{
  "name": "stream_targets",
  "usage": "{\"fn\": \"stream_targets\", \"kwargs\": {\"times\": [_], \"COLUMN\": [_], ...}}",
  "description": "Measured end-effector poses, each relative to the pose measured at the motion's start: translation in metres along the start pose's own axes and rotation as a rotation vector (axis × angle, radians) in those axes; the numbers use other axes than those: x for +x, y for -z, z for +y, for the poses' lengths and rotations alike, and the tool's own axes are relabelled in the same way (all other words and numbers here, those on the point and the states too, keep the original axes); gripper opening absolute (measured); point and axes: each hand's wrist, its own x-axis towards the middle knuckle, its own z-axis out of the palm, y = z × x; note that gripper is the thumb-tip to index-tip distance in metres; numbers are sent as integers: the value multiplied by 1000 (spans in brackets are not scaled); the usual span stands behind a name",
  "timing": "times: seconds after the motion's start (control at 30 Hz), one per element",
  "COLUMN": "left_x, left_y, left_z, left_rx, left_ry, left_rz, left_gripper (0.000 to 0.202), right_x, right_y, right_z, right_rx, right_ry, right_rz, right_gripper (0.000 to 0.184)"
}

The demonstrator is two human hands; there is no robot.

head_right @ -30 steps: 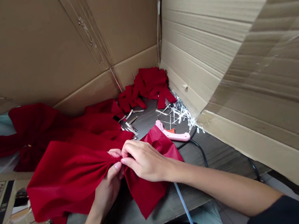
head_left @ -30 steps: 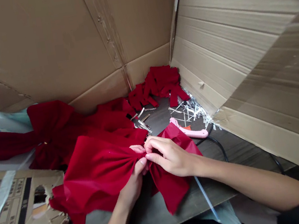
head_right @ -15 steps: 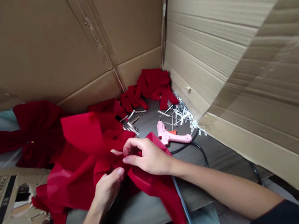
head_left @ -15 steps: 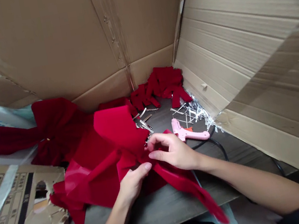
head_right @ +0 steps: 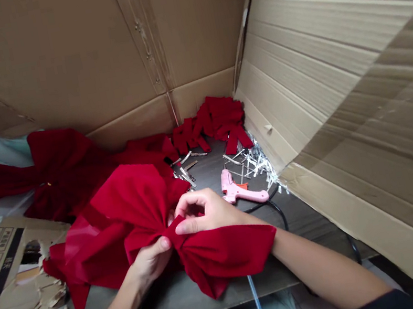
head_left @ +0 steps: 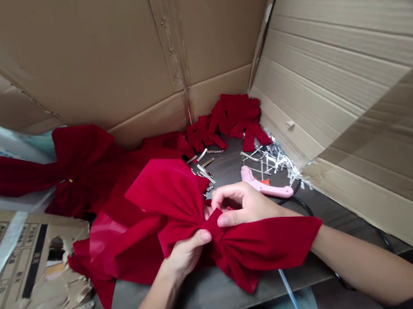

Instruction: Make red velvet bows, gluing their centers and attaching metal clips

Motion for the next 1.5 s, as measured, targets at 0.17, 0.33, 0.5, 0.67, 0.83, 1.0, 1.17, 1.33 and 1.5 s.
{"fn": "stream_targets", "kwargs": {"times": [0.17,0.33,0.5,0.67,0.83,1.0,1.17,1.33,1.5], "left_x": [-2,-3,-3,-5,-6,-6,-7,-7,-5], "left_y": [-2,-5,-8,-9,-9,-13,-13,-13,-9], "left_z": [-2,-2,-5,-4,0,4,4,4,7], "left_rx": [-77,-146,-169,-171,-144,-140,-127,-129,-151], "left_ry": [-8,62,17,33,42,56,14,52,94], "left_rz": [4,12,38,23,-11,-52,-12,-8,19], "left_gripper": [33,32,28,32,36,37,37,39,48], "right_x": [-1,-4,-3,-5,-8,-9,-10,-7,-2], "right_y": [3,0,2,-1,-7,-11,-12,-12,-7], "right_z": [-2,0,0,-3,-7,-7,-5,-4,-4], "right_rx": [-40,-10,-71,-30,97,197,281,273,200], "right_ry": [-14,-60,12,3,-69,-120,-157,-137,-92], "right_rz": [-45,-1,32,26,26,64,85,82,120], "right_gripper": [17,22,21,22,22,24,27,28,28]}}
